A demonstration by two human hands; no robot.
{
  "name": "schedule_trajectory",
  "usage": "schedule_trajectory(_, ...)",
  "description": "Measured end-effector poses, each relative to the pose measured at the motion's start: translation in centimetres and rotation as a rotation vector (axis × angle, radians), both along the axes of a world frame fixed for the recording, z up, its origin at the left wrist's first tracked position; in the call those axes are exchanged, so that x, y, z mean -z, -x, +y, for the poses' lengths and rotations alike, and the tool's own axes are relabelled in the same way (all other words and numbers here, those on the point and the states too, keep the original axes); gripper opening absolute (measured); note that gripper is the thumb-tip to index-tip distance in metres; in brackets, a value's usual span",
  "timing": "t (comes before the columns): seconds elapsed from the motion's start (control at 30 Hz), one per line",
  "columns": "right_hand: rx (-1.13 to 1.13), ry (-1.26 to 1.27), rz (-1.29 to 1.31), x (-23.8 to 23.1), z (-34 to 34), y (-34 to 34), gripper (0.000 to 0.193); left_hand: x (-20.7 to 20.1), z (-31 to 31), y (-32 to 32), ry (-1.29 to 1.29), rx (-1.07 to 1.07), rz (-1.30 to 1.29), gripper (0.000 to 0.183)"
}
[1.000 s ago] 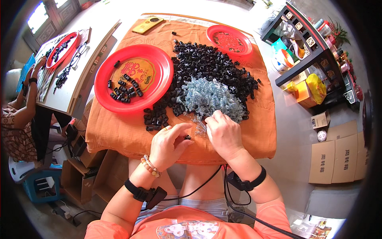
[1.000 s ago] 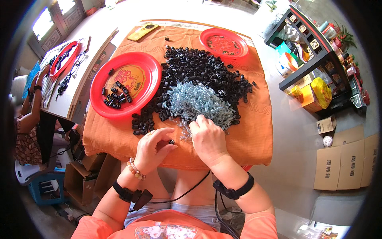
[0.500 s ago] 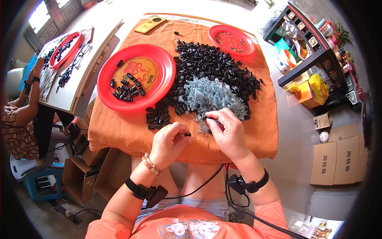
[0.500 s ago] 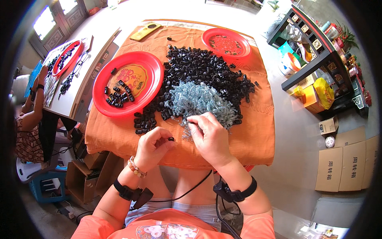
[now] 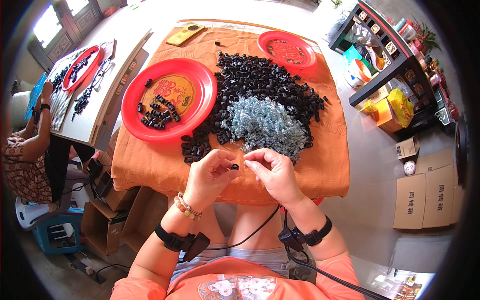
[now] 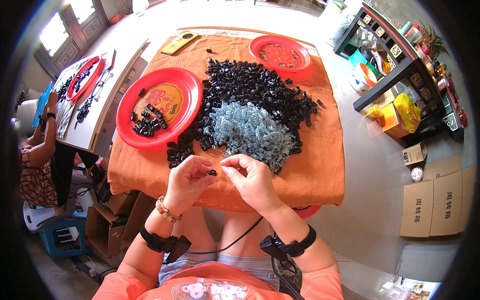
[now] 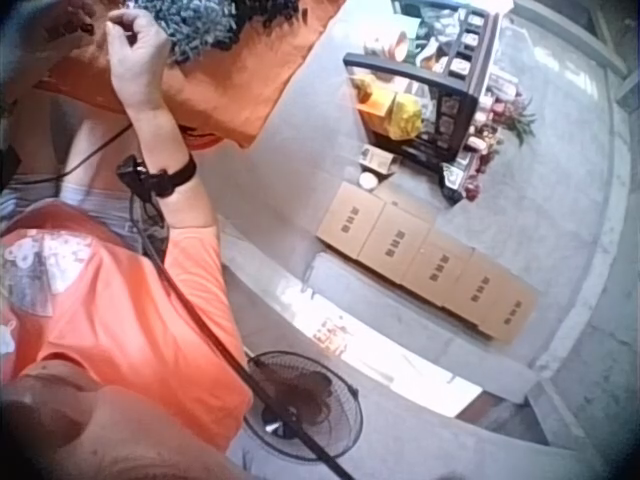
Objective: Manual assembly of small black plastic components by hand.
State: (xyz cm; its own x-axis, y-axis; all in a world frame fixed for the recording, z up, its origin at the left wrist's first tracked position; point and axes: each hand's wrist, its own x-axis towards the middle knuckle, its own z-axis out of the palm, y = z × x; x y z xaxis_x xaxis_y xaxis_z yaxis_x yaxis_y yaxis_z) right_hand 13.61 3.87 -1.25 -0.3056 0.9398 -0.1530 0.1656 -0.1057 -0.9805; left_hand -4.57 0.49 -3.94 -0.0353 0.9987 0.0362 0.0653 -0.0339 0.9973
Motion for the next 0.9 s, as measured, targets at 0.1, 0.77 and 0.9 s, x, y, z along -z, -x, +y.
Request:
schedule_trajectory(0.1,0.022,-0.107,-0.016,0.9,0.1,0.3,0.011,-0.3,0.3,0.0,0.014,0.040,0.059,0.025)
schedule_trajectory(0.77,-0.117,-0.735,-0.508,1.3,-0.3,4.2,0.009,-0.8,-0.2,4.9,0.016,-0.124,-0.422,0.012)
schedule_trajectory(0.9,-0.096,-0.721,-0.590,1.4,-0.4,5.6,0.008,-0.5,-1.0,5.1,0.075,-0.085,-0.390,0.015)
